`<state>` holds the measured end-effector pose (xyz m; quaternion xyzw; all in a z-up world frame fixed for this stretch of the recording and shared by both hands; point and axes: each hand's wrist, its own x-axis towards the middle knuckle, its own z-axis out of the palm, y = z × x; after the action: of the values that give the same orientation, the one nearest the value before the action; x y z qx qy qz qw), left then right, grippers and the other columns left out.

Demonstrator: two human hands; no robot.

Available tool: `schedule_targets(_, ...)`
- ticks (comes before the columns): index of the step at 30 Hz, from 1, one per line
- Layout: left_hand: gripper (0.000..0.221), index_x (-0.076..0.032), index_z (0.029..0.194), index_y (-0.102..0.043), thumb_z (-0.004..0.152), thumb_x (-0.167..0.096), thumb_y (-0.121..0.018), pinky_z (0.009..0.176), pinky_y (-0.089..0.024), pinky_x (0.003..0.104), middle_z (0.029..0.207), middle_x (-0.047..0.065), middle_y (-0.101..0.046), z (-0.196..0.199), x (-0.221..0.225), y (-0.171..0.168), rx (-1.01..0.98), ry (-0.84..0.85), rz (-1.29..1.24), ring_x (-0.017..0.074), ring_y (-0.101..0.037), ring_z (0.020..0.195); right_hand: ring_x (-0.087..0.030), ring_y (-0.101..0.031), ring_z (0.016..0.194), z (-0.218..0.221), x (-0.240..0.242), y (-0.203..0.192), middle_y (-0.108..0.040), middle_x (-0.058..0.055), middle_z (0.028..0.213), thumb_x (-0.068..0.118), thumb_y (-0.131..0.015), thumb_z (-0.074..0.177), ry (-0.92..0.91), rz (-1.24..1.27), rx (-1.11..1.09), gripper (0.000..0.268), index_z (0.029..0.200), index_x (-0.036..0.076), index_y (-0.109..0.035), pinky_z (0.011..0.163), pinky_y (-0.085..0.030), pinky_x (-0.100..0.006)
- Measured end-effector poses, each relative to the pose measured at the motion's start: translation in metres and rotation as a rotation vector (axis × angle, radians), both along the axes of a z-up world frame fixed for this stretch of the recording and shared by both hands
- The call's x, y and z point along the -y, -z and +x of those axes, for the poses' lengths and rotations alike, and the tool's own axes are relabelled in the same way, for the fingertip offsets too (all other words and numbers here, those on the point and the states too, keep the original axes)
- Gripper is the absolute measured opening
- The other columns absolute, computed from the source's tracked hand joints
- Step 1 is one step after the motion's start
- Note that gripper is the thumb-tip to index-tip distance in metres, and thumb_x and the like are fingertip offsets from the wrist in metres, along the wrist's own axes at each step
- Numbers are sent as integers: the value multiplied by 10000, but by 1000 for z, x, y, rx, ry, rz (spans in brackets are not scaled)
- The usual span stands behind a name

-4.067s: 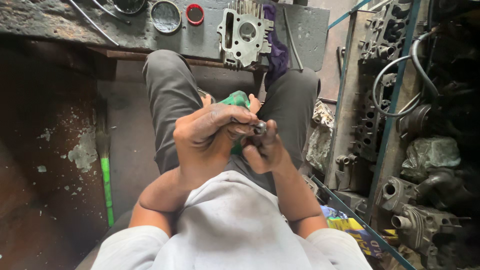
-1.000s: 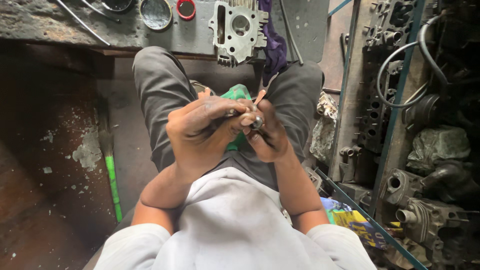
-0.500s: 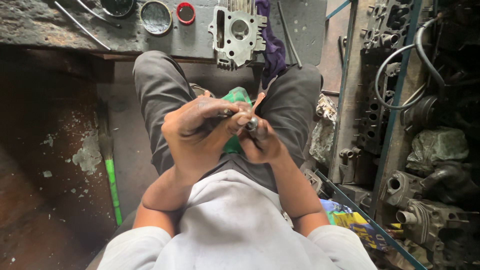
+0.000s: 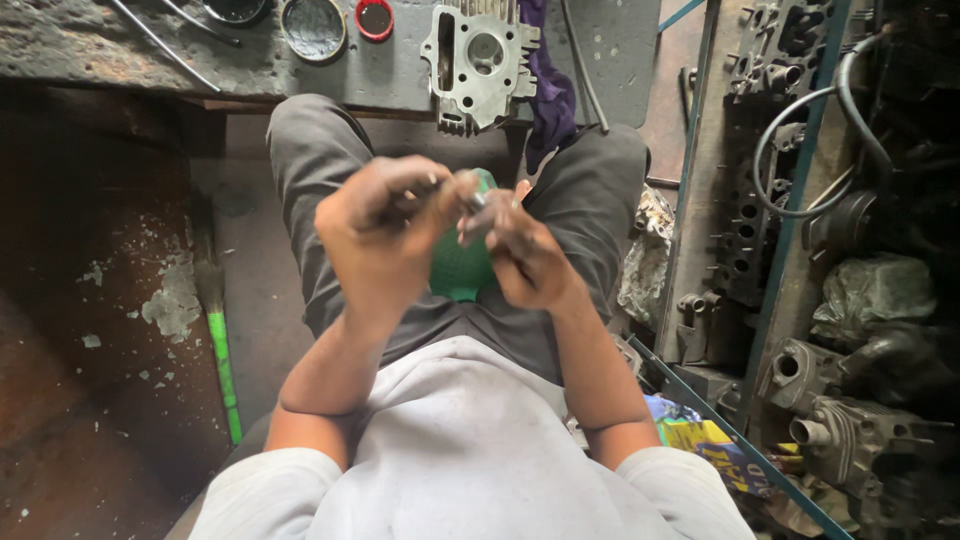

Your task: The person wipes a cylinder head with a cloth, handles a valve and a small metal component by hand, and dabs their finger into a small container of lubricant.

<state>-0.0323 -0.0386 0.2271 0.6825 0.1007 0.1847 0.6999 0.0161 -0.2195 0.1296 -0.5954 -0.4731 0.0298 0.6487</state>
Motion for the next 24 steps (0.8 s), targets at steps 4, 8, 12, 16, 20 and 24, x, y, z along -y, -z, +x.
schedule_targets(4,148,17,954,-740,924,-84,-845,581,-447,191,766,16,-701,25,-15,53,-221,-165,31,39,-588,653,-274,-621,887,9,-7,30,-631,-137,1026,-156,-466,857,397,-380,-29,963,1690,193,-134,856,-537,-374)
schedule_targets(8,179,11,931,-731,865,-125,-827,575,-529,199,735,0,-731,33,-23,129,-362,-69,-32,29,-679,639,-328,-627,813,17,-20,60,-626,-156,901,-120,-517,799,507,-612,-65,984,1675,115,-134,802,-537,-416)
schedule_targets(12,260,12,896,-751,802,-200,-870,573,-533,245,714,38,-731,39,-16,181,-515,57,76,57,-623,614,-432,-649,871,23,-34,74,-650,-226,978,-99,-559,797,602,-713,0,981,1667,104,-154,798,-534,-495)
schedule_targets(16,303,-28,882,-770,765,-290,-866,595,-530,277,694,52,-735,49,-17,186,-641,137,189,88,-653,592,-469,-658,978,24,-41,79,-641,-289,1203,-75,-571,801,657,-741,67,976,1663,92,-146,809,-543,-507)
schedule_targets(20,329,-44,873,-770,754,-335,-870,628,-538,281,702,49,-745,53,-21,188,-677,140,224,105,-674,599,-455,-643,836,22,-39,82,-653,-270,1093,12,-651,836,690,-971,96,927,1632,73,-181,734,-507,-545)
schedule_targets(24,311,-58,872,-785,748,-329,-872,668,-538,294,720,61,-765,51,-21,198,-640,161,273,136,-710,617,-442,-640,817,17,-36,73,-653,-227,975,19,-650,822,682,-1173,74,916,1638,106,-243,751,-502,-551)
